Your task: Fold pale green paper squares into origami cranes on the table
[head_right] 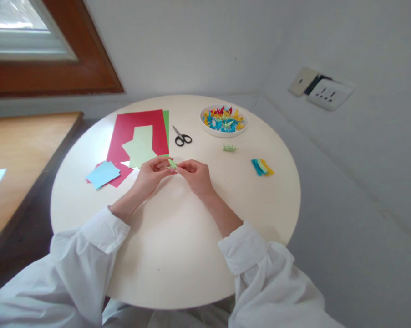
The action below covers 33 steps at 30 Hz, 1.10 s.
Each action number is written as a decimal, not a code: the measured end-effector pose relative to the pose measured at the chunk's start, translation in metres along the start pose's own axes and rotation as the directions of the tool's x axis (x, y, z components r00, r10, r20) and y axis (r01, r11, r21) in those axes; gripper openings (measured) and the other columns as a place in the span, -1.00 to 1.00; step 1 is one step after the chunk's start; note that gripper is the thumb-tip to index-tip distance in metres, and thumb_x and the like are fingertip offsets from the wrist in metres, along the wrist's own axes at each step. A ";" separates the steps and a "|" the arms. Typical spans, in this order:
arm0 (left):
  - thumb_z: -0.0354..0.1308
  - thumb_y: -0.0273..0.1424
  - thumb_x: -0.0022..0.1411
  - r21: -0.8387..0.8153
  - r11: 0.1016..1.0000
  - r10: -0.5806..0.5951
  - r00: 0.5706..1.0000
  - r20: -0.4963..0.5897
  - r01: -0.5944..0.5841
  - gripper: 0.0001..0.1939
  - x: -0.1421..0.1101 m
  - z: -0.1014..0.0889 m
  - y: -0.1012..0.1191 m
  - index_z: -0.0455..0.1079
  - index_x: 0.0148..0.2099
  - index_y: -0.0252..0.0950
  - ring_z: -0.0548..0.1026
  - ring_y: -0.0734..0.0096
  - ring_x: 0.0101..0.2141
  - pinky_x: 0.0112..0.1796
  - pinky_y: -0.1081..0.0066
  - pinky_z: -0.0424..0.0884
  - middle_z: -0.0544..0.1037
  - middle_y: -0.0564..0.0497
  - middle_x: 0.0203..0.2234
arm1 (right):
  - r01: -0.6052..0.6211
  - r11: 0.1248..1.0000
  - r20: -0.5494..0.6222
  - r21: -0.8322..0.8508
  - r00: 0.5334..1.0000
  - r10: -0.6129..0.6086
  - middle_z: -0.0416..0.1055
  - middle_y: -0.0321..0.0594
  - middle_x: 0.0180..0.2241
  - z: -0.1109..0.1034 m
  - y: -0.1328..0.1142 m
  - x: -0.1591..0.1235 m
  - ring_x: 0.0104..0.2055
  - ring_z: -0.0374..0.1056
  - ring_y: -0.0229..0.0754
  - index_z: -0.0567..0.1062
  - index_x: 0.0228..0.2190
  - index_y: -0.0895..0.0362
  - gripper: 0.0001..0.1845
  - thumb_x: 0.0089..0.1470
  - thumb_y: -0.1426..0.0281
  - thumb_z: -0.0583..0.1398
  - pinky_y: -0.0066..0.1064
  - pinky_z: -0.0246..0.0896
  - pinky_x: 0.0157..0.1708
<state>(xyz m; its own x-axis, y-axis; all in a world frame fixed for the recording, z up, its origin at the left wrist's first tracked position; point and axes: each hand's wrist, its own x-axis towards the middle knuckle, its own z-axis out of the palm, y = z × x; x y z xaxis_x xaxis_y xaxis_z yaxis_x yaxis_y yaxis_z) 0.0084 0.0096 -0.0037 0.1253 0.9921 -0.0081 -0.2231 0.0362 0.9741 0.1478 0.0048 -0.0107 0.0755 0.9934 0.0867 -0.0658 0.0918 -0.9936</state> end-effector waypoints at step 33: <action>0.38 -0.48 -0.27 -0.122 0.991 0.053 0.996 -0.071 -0.061 -0.55 -0.001 0.002 -0.002 0.31 -0.26 -0.28 0.49 0.55 -0.45 -0.26 0.41 0.39 0.49 0.12 -0.45 | 0.138 0.990 -0.056 -0.006 0.989 -0.138 0.40 -0.33 -0.56 0.003 0.002 -0.003 -0.47 0.32 -0.27 0.40 -0.58 0.11 -0.83 -0.25 0.34 0.29 -0.38 0.29 -0.36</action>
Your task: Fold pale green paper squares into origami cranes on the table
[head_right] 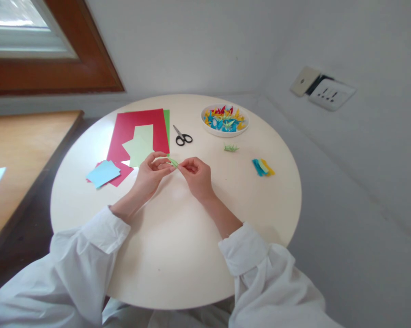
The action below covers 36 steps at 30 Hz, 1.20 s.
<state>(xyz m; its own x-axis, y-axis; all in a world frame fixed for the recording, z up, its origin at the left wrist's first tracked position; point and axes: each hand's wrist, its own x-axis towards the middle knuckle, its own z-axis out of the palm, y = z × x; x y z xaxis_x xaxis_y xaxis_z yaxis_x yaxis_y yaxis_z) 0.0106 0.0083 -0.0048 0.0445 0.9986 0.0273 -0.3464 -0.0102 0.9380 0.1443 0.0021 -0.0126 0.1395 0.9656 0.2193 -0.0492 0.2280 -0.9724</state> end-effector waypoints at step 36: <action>0.34 -0.46 -0.23 0.053 0.999 -0.009 0.999 0.040 0.007 -0.78 -0.004 0.004 0.002 0.33 -0.53 -0.32 0.41 0.55 -0.54 -0.41 0.47 0.33 0.43 0.14 -0.66 | -0.206 0.959 0.065 0.194 0.978 0.197 0.42 -0.36 -0.56 0.003 0.000 0.000 -0.49 0.33 -0.32 0.44 -0.56 0.12 -0.78 -0.37 0.36 0.34 -0.42 0.26 -0.40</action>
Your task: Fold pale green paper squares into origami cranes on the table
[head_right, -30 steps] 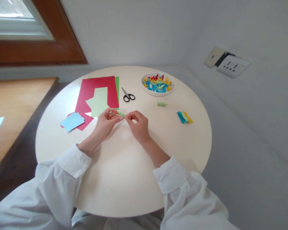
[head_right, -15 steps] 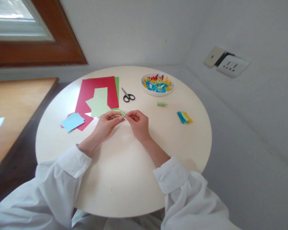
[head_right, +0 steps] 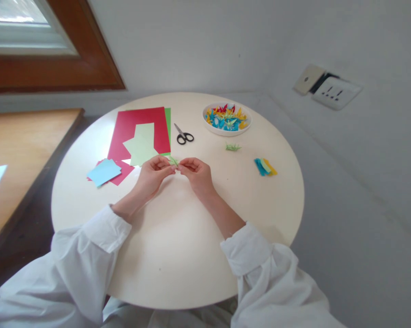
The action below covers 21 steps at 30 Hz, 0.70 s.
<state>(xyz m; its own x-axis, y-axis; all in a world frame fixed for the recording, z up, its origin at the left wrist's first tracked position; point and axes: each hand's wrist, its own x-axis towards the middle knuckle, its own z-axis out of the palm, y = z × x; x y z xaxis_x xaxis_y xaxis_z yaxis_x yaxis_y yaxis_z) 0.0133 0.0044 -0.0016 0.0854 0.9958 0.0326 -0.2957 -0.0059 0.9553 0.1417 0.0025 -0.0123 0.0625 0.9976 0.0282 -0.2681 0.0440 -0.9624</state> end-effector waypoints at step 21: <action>0.33 -0.46 -0.19 -0.068 0.998 -0.016 0.999 -0.030 0.014 -0.84 -0.002 0.002 0.001 0.40 -0.50 -0.32 0.40 0.58 -0.54 -0.39 0.48 0.33 0.46 0.12 -0.63 | 0.118 0.991 -0.054 -0.058 0.991 -0.121 0.42 -0.37 -0.58 0.003 -0.001 -0.002 -0.52 0.32 -0.33 0.43 -0.59 0.13 -0.88 -0.31 0.43 0.28 -0.42 0.27 -0.43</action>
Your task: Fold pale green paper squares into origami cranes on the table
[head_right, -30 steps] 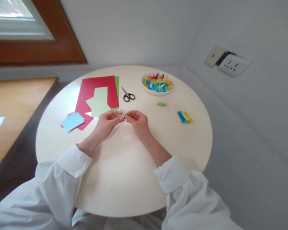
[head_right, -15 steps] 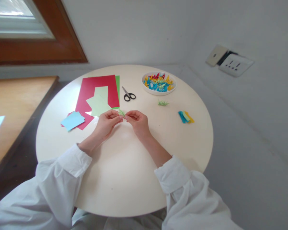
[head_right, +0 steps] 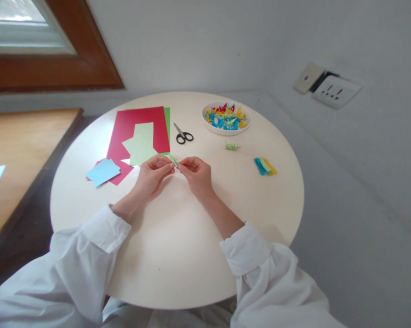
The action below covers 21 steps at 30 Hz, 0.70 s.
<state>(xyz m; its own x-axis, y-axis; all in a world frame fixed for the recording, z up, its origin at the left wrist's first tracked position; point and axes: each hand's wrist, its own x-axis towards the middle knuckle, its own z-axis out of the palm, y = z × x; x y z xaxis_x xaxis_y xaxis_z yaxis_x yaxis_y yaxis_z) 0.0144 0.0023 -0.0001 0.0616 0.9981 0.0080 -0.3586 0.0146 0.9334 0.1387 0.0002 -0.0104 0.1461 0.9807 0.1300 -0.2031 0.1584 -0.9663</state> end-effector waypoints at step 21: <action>0.36 -0.40 -0.21 0.159 0.986 0.055 0.994 -0.090 -0.040 -0.83 0.003 -0.001 -0.007 0.46 -0.49 -0.34 0.39 0.53 -0.50 -0.41 0.47 0.30 0.48 0.07 -0.58 | 0.100 0.993 -0.024 -0.063 0.995 -0.101 0.40 -0.34 -0.56 0.002 0.000 -0.003 -0.49 0.33 -0.31 0.42 -0.59 0.13 -0.87 -0.25 0.43 0.29 -0.42 0.28 -0.41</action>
<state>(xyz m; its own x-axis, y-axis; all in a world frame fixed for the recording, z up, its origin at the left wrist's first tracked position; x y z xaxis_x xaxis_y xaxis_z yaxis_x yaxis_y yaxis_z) 0.0162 0.0055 -0.0071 -0.0428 0.9987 0.0269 -0.2080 -0.0352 0.9775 0.1363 -0.0025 -0.0107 0.1895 0.9565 0.2218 -0.1265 0.2478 -0.9605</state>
